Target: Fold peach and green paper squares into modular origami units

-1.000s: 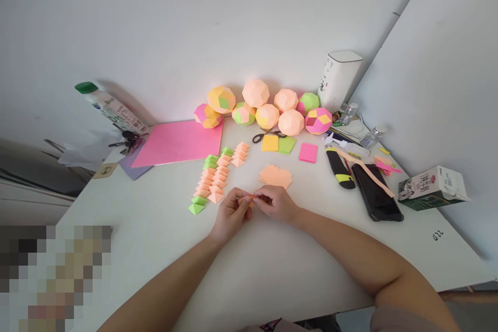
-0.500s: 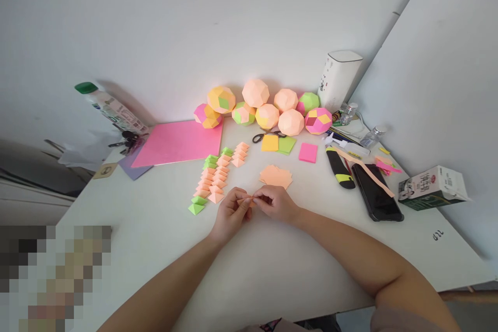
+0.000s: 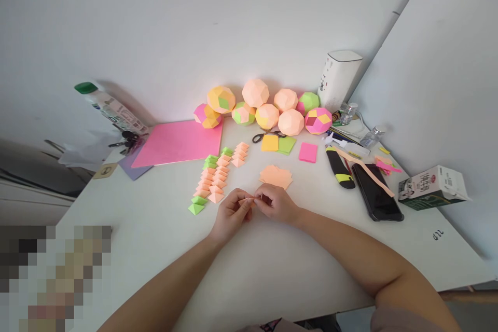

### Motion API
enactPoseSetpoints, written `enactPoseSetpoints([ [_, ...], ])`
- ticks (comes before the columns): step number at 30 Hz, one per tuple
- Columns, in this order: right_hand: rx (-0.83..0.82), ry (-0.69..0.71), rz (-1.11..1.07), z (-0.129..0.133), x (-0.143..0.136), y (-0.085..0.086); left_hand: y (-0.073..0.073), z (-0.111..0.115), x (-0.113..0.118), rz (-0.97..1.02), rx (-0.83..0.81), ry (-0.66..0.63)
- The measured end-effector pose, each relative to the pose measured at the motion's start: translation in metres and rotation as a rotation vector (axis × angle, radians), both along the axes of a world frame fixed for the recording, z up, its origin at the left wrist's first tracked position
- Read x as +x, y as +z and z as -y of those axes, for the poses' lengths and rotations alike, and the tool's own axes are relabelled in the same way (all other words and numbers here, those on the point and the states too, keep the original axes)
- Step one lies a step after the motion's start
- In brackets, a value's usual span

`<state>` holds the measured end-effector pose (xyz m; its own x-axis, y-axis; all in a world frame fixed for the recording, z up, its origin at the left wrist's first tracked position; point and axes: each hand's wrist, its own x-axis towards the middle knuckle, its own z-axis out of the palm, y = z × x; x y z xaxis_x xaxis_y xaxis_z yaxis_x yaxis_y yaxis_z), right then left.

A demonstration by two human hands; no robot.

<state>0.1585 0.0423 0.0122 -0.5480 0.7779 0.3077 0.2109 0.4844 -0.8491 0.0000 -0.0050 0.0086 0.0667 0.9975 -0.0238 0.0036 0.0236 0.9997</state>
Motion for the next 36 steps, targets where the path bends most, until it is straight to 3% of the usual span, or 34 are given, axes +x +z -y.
enactPoseSetpoints([
  [16,0.086,0.060,-0.002,-0.0005,0.0014,-0.0044,-0.0053,0.0005,-0.0018,0.046,0.017,-0.052],
  [24,0.105,0.092,-0.076,-0.0014,0.0018,-0.0048,-0.0066,0.0004,0.0009,0.106,0.060,0.010],
  [30,0.090,0.028,-0.053,0.0000,0.0005,-0.0003,-0.0004,0.0001,0.0014,0.121,0.033,0.026],
  [36,0.175,-0.113,-0.112,0.0008,-0.0009,0.0014,0.0013,-0.0006,0.0015,0.215,-0.056,0.188],
])
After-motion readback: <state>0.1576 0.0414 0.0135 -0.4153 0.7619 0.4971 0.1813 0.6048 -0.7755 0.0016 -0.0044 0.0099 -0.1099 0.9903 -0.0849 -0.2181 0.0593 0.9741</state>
